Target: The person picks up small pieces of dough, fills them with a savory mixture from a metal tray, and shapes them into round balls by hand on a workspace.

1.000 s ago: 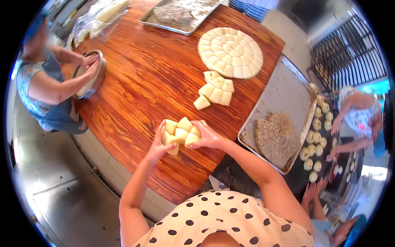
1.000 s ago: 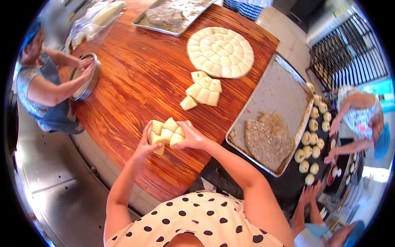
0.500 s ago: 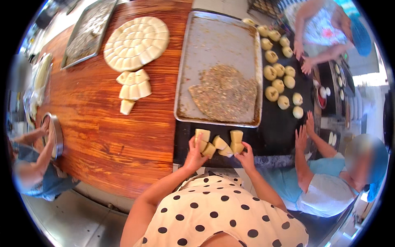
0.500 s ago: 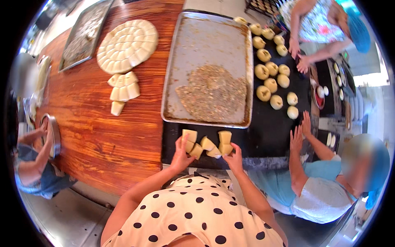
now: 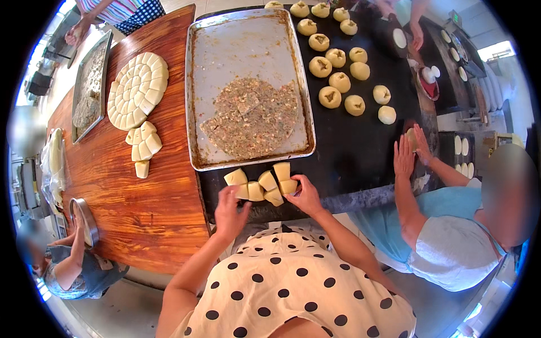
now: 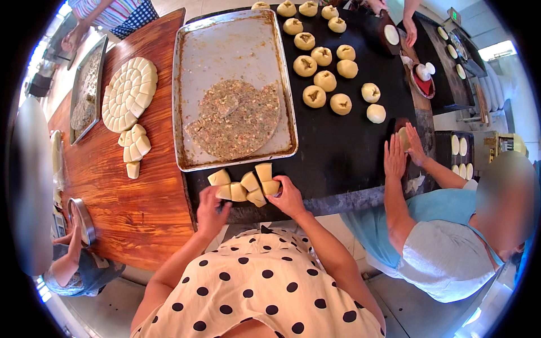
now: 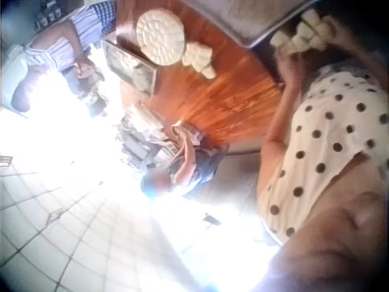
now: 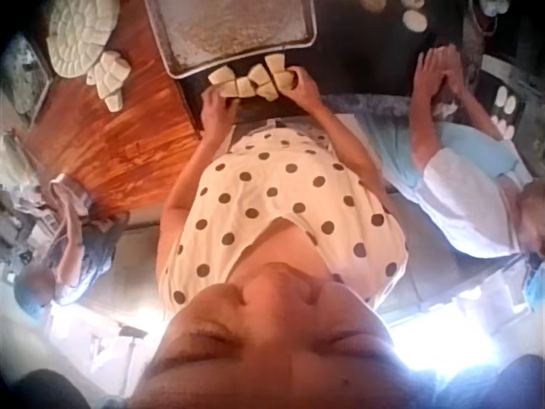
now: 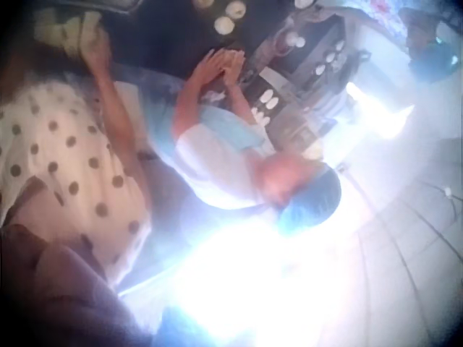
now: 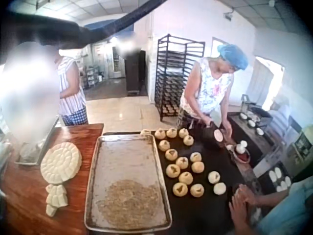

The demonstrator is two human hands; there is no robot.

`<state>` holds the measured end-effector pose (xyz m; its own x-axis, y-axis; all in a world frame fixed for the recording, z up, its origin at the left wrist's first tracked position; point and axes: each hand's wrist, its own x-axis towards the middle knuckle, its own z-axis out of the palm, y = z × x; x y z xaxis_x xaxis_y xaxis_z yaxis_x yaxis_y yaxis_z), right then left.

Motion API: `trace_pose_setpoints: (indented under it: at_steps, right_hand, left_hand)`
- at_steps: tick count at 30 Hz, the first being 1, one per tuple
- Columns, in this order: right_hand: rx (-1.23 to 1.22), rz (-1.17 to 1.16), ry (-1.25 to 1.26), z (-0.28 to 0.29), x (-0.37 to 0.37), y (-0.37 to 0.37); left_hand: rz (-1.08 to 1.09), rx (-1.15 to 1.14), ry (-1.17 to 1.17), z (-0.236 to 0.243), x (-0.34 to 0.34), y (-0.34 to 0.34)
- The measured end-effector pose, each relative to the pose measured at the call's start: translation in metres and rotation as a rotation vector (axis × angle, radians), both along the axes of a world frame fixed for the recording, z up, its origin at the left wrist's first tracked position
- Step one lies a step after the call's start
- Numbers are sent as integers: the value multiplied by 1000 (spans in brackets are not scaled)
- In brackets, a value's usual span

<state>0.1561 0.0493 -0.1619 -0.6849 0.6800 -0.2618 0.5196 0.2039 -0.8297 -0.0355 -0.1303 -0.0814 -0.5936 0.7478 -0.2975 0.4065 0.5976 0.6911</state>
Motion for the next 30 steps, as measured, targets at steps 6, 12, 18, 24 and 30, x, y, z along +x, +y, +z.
trace_pose_setpoints:
  at_steps: [6, 12, 18, 24, 30]
  right_hand:
    - [-394, -65, 97, -2, 13, 34]
    - [-836, -291, 51, 3, 64, 87]
    - [-236, -253, -76, 3, 98, 108]
    - [45, -424, 0, 2, 100, 102]
    - [92, -523, 31, -7, 91, 93]
  left_hand:
    - [-701, 143, 306, -24, 46, 65]
    - [-722, 216, 257, -21, 47, 115]
    - [-829, 232, 210, -39, 72, 166]
    - [-495, 151, -351, -70, 114, 204]
    - [-328, 124, -660, -89, 138, 221]
